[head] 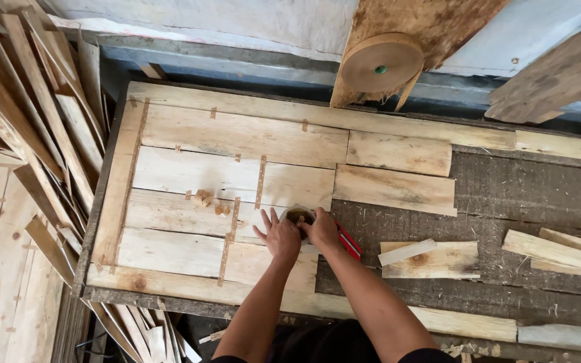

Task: Assembling and trimming thin wooden strips to form a panel.

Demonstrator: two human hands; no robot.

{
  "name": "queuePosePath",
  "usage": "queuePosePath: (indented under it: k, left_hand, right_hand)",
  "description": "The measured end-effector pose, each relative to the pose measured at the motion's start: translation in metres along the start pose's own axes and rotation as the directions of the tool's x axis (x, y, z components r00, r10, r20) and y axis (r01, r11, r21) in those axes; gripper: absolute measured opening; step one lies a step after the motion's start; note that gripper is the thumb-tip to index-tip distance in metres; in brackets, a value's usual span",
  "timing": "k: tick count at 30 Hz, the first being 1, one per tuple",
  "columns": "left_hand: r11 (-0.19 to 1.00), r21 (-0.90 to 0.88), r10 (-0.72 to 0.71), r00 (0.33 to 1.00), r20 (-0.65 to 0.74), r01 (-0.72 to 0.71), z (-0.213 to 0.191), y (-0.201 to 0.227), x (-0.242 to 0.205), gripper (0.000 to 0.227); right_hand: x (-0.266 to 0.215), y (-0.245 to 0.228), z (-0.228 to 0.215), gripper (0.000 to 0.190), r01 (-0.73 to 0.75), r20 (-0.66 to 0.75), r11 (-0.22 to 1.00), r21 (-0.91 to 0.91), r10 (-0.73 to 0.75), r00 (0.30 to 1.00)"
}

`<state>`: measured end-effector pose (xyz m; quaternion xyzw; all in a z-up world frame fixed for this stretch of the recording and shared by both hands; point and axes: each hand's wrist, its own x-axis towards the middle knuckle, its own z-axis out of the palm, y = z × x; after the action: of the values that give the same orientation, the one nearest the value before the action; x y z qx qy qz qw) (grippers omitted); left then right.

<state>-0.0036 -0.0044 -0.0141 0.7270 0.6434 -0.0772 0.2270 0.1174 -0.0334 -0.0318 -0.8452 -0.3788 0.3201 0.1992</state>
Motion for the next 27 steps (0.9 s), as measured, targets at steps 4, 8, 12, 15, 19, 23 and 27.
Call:
queuePosePath:
  k: [4, 8, 12, 15, 19, 23, 27]
  left_hand:
    - [1.000, 0.023, -0.019, 0.999, 0.050, 0.017, -0.011, 0.005, -0.003, 0.028]
    - [0.999, -0.011, -0.037, 0.999, 0.027, 0.037, -0.005, 0.006, 0.001, 0.025]
    - [0.998, -0.036, -0.039, 0.997, 0.071, 0.042, -0.013, 0.008, 0.003, 0.024]
    - [0.995, -0.095, -0.018, 0.997, 0.072, 0.025, -0.026, 0.008, -0.004, 0.025]
    - [0.990, -0.131, -0.031, 0.996, 0.086, 0.042, -0.026, 0.005, -0.002, 0.028]
    - [0.994, -0.107, -0.007, 0.994, 0.112, 0.019, -0.020, 0.001, 0.001, 0.028]
    - [0.992, -0.123, -0.008, 0.987, 0.162, 0.028, -0.032, 0.002, -0.007, 0.029]
  right_hand:
    - [-0.009, -0.018, -0.011, 0.061, -0.039, 0.026, 0.999, -0.014, 0.039, 0.999]
    - [-0.011, -0.022, -0.012, 0.058, -0.113, 0.044, 0.993, -0.025, 0.114, 0.992]
    - [-0.010, -0.020, -0.010, 0.056, -0.125, 0.002, 0.992, -0.012, 0.125, 0.992]
    - [-0.008, -0.017, -0.005, 0.057, -0.130, -0.013, 0.991, -0.019, 0.130, 0.991]
    - [-0.004, -0.009, 0.003, 0.058, -0.116, -0.033, 0.992, -0.039, 0.115, 0.993]
    - [-0.003, -0.004, 0.006, 0.058, -0.096, -0.055, 0.995, -0.040, 0.094, 0.994]
    - [-0.003, -0.005, 0.006, 0.059, -0.108, -0.063, 0.993, -0.050, 0.105, 0.993]
